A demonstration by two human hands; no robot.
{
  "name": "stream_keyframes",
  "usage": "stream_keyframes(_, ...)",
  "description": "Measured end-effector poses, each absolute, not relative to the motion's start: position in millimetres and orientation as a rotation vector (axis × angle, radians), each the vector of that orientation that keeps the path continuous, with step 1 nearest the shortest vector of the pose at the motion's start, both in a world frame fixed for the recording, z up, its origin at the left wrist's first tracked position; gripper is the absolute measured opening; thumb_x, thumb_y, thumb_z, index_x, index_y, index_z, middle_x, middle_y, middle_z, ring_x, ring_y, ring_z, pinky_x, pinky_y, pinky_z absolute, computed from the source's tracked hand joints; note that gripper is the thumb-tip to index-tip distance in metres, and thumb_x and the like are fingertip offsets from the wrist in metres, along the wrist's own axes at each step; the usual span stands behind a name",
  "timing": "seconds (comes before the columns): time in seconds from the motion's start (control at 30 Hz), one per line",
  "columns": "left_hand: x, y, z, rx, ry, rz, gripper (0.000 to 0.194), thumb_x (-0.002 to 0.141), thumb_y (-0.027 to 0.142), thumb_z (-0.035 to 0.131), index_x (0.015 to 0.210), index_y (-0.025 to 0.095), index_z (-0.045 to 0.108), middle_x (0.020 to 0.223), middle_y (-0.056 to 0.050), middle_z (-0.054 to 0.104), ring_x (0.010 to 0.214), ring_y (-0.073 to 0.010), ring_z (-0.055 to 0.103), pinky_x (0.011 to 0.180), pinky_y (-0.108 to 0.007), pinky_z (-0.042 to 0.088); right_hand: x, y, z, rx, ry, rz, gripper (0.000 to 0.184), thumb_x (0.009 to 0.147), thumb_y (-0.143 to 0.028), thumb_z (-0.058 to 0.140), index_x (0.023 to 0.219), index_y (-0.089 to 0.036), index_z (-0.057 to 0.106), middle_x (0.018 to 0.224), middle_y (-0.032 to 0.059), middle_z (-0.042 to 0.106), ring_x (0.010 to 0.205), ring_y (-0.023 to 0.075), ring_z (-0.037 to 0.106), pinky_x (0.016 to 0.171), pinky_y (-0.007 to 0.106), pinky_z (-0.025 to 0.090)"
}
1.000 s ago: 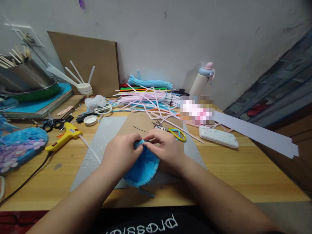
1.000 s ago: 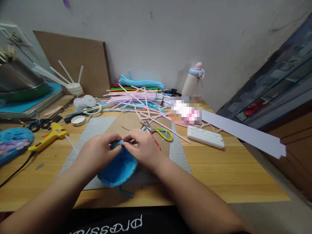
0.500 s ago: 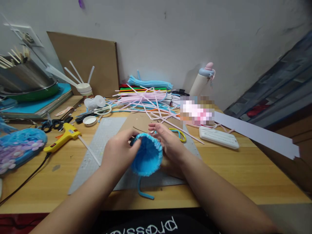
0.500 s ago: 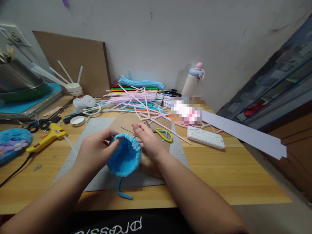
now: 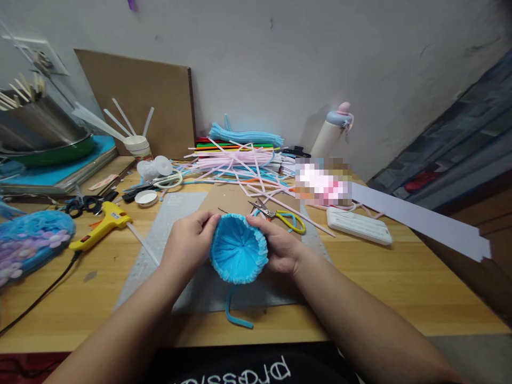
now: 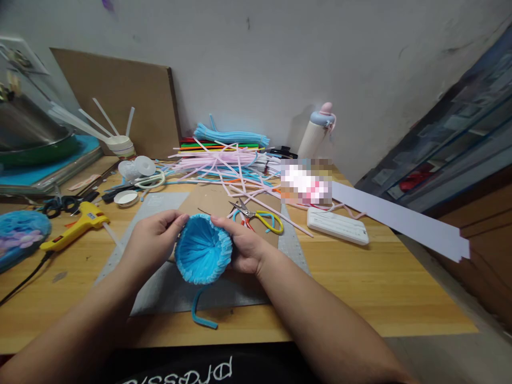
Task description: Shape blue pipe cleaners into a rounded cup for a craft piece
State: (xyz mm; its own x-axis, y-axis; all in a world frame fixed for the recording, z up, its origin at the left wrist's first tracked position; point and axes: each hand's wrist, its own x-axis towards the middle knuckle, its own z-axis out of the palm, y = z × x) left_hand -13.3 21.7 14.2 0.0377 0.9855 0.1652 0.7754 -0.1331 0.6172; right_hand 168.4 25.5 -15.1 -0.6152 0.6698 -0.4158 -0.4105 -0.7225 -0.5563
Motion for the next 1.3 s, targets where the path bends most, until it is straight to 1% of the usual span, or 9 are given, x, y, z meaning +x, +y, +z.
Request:
stream_keyframes(0.23, -26.6, 37.3, 13.4, 1.772, 1.798, 0.900, 0.041, 0.088, 0.049, 0.044, 0.070, 0.018, 0.066, 0.067, -0.004, 0.069, 0.069, -0.0196, 0.065, 0.065, -0.029, 0.047, 170.3, 27.3, -13.8, -0.738, -0.483, 2.403, 0.039, 0.083, -0.051, 0.054, 0.097, -0.015, 0.062, 0.087, 0.0076, 0.072, 0.091, 0.0228, 0.068, 0.096, 0.047, 0.045)
stream_keyframes(0.3, -27.9, 40.6, 10.2, 1.817, 1.774, 0.980, 0.033, 0.084, 0.044, 0.051, 0.096, 0.018, 0.068, 0.098, -0.009, 0.071, 0.092, -0.0228, 0.065, 0.073, -0.030, 0.049, 170.4, 27.8, -15.1, -0.740, -0.490, 2.406, 0.040, 0.083, -0.052, 0.053, 0.096, -0.015, 0.062, 0.087, 0.0074, 0.072, 0.091, 0.0231, 0.068, 0.095, 0.048, 0.046)
stream_keyframes(0.37, -26.0, 41.3, 7.7, 1.766, 1.616, 1.069, 0.049, 0.082, 0.042, 0.052, 0.124, 0.018, 0.056, 0.122, -0.012, 0.063, 0.107, -0.0237, 0.060, 0.077, -0.031, 0.050, 170.1, 27.8, -16.8, -0.771, -0.518, 2.382, 0.039, 0.083, -0.053, 0.053, 0.096, -0.016, 0.062, 0.086, 0.0068, 0.072, 0.089, 0.0229, 0.069, 0.093, 0.047, 0.047)
stream_keyframes(0.43, -21.6, 38.8, 7.4, 1.723, 1.480, 0.974, 0.051, 0.083, 0.047, 0.050, 0.123, 0.016, 0.057, 0.115, -0.011, 0.066, 0.098, -0.0226, 0.063, 0.073, -0.030, 0.050, 169.5, 27.1, -18.0, -0.813, -0.559, 2.344, 0.039, 0.083, -0.053, 0.055, 0.096, -0.017, 0.063, 0.084, 0.0059, 0.072, 0.086, 0.0224, 0.069, 0.092, 0.047, 0.048)
stream_keyframes(0.63, -11.4, 31.9, 11.6, 2.033, 1.781, 0.735, 0.024, 0.081, 0.037, 0.053, 0.082, 0.020, 0.070, 0.072, -0.002, 0.069, 0.065, -0.0172, 0.060, 0.060, -0.027, 0.040, 166.9, 22.7, -14.8, -0.763, -0.682, 2.290, 0.058, 0.080, -0.072, 0.044, 0.099, -0.020, 0.062, 0.089, 0.0064, 0.071, 0.088, 0.0238, 0.068, 0.082, 0.045, 0.052)
stream_keyframes(0.87, -10.4, 36.0, 11.0, 2.066, 1.914, 0.651, 0.029, 0.084, 0.040, 0.048, 0.090, 0.022, 0.069, 0.076, -0.004, 0.071, 0.069, -0.0198, 0.062, 0.058, -0.026, 0.038, 159.5, 18.2, -12.6, -0.876, -0.988, 1.741, 0.047, 0.070, -0.033, 0.074, 0.113, -0.023, 0.057, 0.110, 0.0034, 0.066, 0.100, 0.0208, 0.062, 0.091, 0.035, 0.049)
stream_keyframes(1.07, -3.5, 30.6, 11.0, 2.365, 2.166, 0.219, 0.037, 0.091, 0.035, 0.036, 0.089, 0.022, 0.071, 0.082, -0.013, 0.072, 0.075, -0.0287, 0.067, 0.056, -0.031, 0.035, 155.1, 16.9, -18.9, -0.816, -0.931, 1.818, 0.037, 0.077, -0.037, 0.066, 0.110, -0.022, 0.056, 0.108, 0.0047, 0.066, 0.096, 0.0206, 0.063, 0.085, 0.035, 0.051)
stream_keyframes(1.23, -5.8, 37.9, 8.6, 2.152, 2.006, 0.515, 0.041, 0.091, 0.047, 0.039, 0.111, 0.023, 0.065, 0.093, -0.008, 0.074, 0.081, -0.0239, 0.068, 0.061, -0.028, 0.040, 153.7, 14.8, -16.5, -0.844, -0.811, 1.767, 0.044, 0.077, -0.036, 0.067, 0.117, -0.026, 0.051, 0.112, 0.0027, 0.064, 0.095, 0.0189, 0.064, 0.082, 0.032, 0.052)
stream_keyframes(1.3, -7.7, 41.7, 7.4, 2.098, 1.921, 0.524, 0.042, 0.091, 0.048, 0.039, 0.103, 0.020, 0.067, 0.087, -0.007, 0.074, 0.075, -0.0208, 0.066, 0.059, -0.026, 0.040, 153.6, 13.3, -13.5, -0.840, -0.787, 1.728, 0.051, 0.075, -0.035, 0.070, 0.120, -0.028, 0.048, 0.116, 0.0016, 0.062, 0.099, 0.0191, 0.063, 0.081, 0.031, 0.053)
